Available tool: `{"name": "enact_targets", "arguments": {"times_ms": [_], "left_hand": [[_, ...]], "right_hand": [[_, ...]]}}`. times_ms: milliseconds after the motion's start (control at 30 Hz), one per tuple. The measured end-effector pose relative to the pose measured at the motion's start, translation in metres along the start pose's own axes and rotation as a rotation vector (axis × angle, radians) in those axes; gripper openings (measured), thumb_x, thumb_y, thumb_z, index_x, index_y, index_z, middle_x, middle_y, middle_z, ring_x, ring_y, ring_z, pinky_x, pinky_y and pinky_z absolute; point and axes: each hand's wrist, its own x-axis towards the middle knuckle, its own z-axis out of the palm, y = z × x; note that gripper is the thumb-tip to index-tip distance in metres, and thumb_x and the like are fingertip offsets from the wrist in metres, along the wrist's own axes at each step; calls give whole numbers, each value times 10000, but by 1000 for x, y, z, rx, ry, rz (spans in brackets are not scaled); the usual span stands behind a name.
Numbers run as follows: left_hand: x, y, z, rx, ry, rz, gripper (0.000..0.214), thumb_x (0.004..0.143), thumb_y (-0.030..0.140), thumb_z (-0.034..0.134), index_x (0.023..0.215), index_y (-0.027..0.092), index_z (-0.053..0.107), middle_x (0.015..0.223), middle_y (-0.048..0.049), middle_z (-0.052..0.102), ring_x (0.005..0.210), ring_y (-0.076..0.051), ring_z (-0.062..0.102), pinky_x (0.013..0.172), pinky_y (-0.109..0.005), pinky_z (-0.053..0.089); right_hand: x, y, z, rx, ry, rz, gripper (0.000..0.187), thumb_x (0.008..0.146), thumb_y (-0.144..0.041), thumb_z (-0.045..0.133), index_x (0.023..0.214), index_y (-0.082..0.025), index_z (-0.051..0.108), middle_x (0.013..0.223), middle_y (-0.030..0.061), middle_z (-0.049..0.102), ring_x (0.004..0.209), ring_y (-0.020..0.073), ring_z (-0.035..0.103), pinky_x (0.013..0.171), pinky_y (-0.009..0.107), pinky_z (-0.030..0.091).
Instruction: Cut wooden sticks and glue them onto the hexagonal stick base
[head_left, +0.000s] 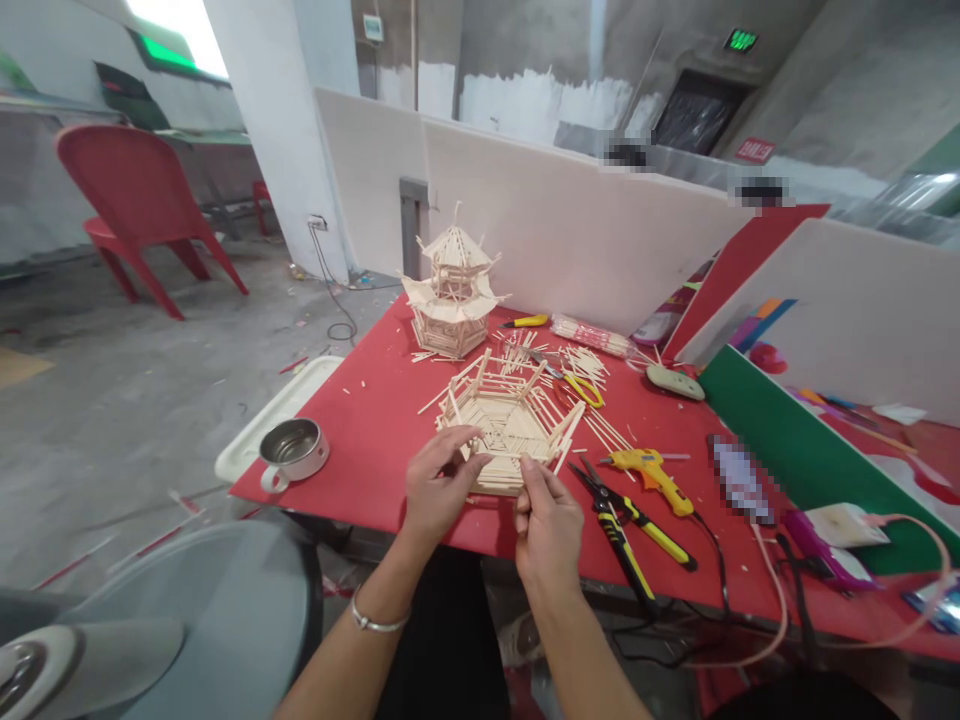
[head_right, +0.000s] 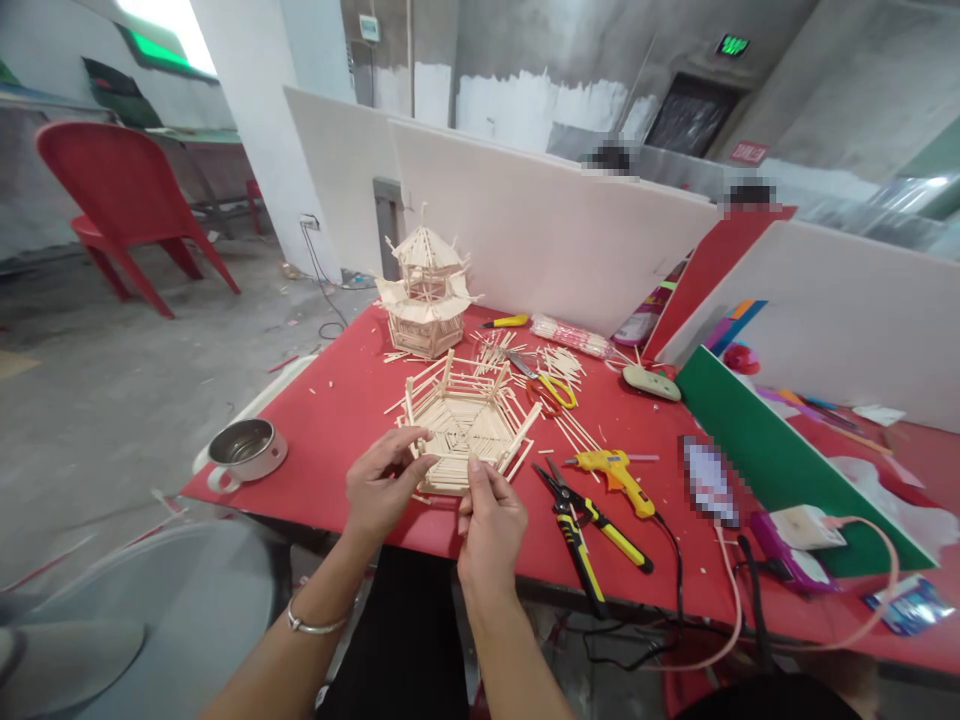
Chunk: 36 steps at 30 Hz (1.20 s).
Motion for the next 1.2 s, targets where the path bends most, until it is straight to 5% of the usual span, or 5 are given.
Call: {"name": "enact_targets", "arguments": {"times_ms": [400,1200], "left_hand": [[-3,-18,-2,98,5,114,452,737,204,794,1180,244,719,860,-41,735,535,-82,497,555,-218,450],[-3,-20,-2,204,13,247,390,789,229,770,1171,214,696,891,-37,750,544,-65,529,562,-200,488]], "right_hand": [[0,0,1,34,-16,7,387,615,-473,843,701,-151,646,414,-104,446,325,22,321,323,157,224],[0,0,1,2,0,13,402,607,-481,845,672,-151,626,419,-102,458,316,21,327,309,158,213]]}}
